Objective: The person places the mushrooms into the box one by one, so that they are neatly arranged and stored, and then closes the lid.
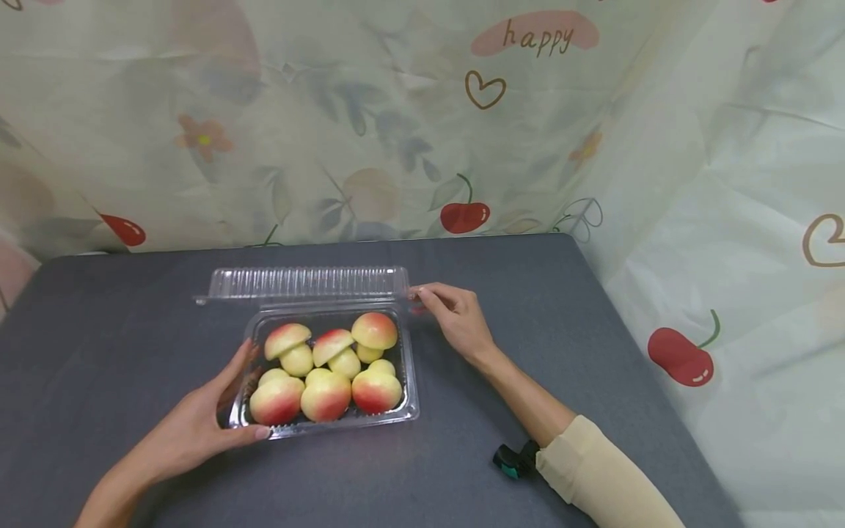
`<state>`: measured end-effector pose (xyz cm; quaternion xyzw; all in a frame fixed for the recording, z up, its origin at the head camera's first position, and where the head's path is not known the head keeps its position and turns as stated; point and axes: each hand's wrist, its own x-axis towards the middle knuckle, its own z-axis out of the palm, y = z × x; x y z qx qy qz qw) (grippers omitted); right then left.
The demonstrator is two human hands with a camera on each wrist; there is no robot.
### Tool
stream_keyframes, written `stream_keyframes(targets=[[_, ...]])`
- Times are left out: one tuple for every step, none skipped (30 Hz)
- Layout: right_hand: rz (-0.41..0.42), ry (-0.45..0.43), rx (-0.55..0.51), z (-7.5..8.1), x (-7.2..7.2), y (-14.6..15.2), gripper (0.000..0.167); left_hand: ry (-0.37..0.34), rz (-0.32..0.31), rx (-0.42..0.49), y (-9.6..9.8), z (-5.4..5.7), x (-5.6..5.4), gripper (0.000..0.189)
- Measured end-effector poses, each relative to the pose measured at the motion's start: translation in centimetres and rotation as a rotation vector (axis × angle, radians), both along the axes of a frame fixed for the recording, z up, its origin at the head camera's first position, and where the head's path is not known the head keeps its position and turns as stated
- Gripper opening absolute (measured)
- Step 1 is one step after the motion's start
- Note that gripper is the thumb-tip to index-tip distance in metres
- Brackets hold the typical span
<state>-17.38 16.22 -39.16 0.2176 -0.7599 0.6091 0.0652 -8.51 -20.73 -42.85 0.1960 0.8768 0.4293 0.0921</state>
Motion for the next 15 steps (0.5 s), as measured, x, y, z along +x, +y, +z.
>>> stream_keyframes(targets=[[-0.008,0.010,0.017,-0.02,0.07,0.03,0.020,0.001,0.000,0.002,0.01,0.00,0.01,0.119],[-0.013,0.018,0.031,-0.05,0.13,0.06,0.019,0.000,0.000,0.003,0.02,0.01,0.00,0.119],[-0.015,0.029,0.045,-0.05,0.20,0.08,0.019,-0.003,0.003,-0.005,0.01,0.05,-0.03,0.119],[-0.012,0.038,0.055,-0.04,0.26,0.09,0.019,-0.006,0.008,-0.024,-0.02,0.13,-0.05,0.118],[-0.009,0.047,0.064,-0.06,0.30,0.11,0.018,-0.006,0.018,-0.047,-0.02,0.18,-0.05,0.117],[-0.004,0.057,0.071,-0.07,0.34,0.12,0.018,-0.005,0.028,-0.069,-0.02,0.23,-0.05,0.116],[0.004,0.063,0.075,-0.06,0.37,0.12,0.018,-0.005,0.041,-0.091,-0.02,0.26,-0.04,0.114],[0.014,0.066,0.073,-0.08,0.39,0.12,0.019,-0.007,0.054,-0.115,0.02,0.30,-0.05,0.113],[0.019,0.071,0.077,-0.11,0.41,0.13,0.019,-0.009,0.067,-0.138,0.05,0.33,-0.05,0.113],[0.024,0.075,0.079,-0.14,0.44,0.14,0.019,-0.011,0.078,-0.153,0.11,0.34,-0.02,0.112],[0.027,0.081,0.081,-0.17,0.45,0.16,0.018,-0.010,0.085,-0.153,0.13,0.32,0.01,0.113],[0.030,0.085,0.083,-0.19,0.46,0.17,0.018,-0.010,0.090,-0.151,0.15,0.30,0.03,0.114],[0.031,0.090,0.086,-0.19,0.47,0.19,0.018,-0.005,0.089,-0.140,0.18,0.25,0.04,0.117],[0.031,0.097,0.090,-0.23,0.48,0.22,0.017,-0.006,0.090,-0.133,0.21,0.25,0.06,0.119],[0.029,0.105,0.099,-0.23,0.49,0.27,0.016,-0.003,0.092,-0.126,0.23,0.25,0.09,0.122]])
